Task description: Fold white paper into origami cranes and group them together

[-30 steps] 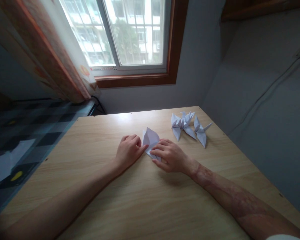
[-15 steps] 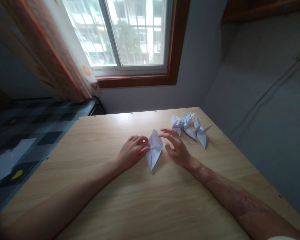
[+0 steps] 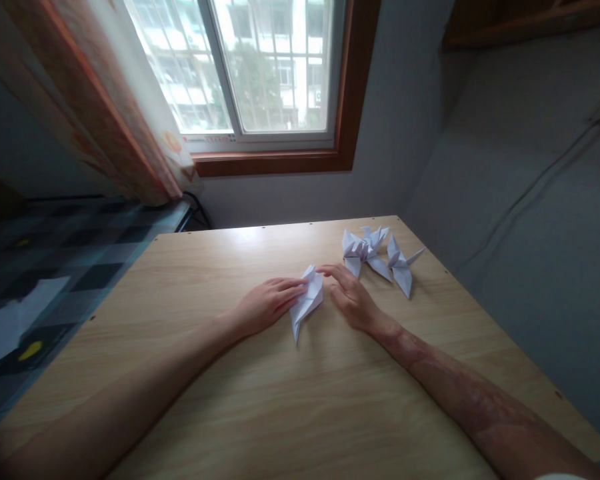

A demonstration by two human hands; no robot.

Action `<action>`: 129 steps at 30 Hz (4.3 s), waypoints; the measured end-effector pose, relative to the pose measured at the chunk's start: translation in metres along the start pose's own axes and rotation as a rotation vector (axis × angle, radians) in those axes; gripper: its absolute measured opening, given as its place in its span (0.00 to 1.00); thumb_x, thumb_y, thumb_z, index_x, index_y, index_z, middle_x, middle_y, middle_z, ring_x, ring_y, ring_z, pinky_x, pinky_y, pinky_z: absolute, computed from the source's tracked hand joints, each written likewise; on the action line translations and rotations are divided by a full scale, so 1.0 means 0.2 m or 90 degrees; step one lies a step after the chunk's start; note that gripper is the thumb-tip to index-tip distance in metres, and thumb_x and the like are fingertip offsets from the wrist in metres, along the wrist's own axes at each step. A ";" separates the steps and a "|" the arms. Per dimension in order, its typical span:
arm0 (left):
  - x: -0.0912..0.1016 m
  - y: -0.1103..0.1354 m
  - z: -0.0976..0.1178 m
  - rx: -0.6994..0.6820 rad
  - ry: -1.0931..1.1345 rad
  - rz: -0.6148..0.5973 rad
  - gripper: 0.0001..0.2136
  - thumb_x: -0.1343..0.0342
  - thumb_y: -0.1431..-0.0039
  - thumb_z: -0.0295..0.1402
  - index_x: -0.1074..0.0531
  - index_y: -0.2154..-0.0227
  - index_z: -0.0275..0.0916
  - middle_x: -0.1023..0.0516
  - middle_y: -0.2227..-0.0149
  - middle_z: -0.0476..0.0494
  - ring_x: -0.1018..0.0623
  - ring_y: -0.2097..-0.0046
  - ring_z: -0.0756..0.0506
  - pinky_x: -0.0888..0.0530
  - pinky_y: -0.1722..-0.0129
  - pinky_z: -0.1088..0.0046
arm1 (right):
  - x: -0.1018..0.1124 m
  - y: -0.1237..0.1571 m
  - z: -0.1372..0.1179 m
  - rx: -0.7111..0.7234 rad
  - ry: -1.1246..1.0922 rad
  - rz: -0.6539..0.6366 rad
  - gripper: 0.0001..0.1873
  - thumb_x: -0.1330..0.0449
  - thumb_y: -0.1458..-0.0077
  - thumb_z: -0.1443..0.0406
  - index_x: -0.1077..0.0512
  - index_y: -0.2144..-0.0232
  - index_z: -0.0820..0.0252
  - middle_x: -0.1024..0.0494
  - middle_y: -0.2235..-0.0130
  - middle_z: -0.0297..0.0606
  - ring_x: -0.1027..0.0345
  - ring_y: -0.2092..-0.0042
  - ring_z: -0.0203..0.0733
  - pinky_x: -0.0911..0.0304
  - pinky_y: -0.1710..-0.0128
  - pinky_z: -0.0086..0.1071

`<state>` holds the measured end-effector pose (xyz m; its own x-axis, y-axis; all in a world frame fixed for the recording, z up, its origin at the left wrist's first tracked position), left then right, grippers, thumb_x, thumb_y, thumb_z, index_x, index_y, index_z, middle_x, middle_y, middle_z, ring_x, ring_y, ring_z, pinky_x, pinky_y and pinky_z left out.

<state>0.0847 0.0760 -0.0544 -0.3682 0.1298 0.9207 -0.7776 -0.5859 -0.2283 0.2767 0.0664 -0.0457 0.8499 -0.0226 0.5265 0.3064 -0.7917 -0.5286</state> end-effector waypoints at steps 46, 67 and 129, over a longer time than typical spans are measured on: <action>0.02 0.04 0.08 -0.124 0.282 -0.110 0.19 0.52 0.25 0.24 0.21 0.41 0.46 0.22 0.33 0.44 0.25 0.29 0.43 0.35 0.23 0.59 | -0.07 0.00 0.22 -0.322 -0.136 -0.089 0.08 0.35 0.50 0.61 0.19 0.68 0.58 0.23 0.72 0.33 0.37 0.70 0.39 0.45 0.71 0.32; -0.01 0.05 0.08 -0.151 0.097 -0.117 0.29 0.53 0.23 0.28 0.42 0.23 0.46 0.40 0.22 0.42 0.34 0.24 0.38 0.35 0.25 0.58 | -0.05 0.02 0.21 -0.275 -0.072 0.001 0.14 0.35 0.38 0.53 0.21 0.61 0.57 0.24 0.71 0.34 0.32 0.68 0.42 0.37 0.68 0.33; 0.09 0.05 -0.14 0.320 0.359 0.276 0.18 0.39 0.31 0.47 0.15 0.68 0.37 0.15 0.71 0.45 0.26 0.73 0.49 0.32 0.71 0.75 | -0.04 0.03 0.03 -0.155 -0.107 -0.049 0.28 0.49 0.26 0.42 0.28 0.41 0.53 0.19 0.48 0.46 0.24 0.49 0.53 0.30 0.48 0.42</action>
<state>0.0563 0.0955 -0.0488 -0.8808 0.1123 0.4600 -0.2422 -0.9416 -0.2339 0.2741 0.0663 -0.0569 0.8935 0.1275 0.4307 0.2776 -0.9106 -0.3062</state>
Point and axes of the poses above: each hand's wrist, its own y-axis away from the middle knuckle, its own x-axis out of the back of the hand, z = x × y, the point moved 8 cm from there along -y, towards the middle knuckle
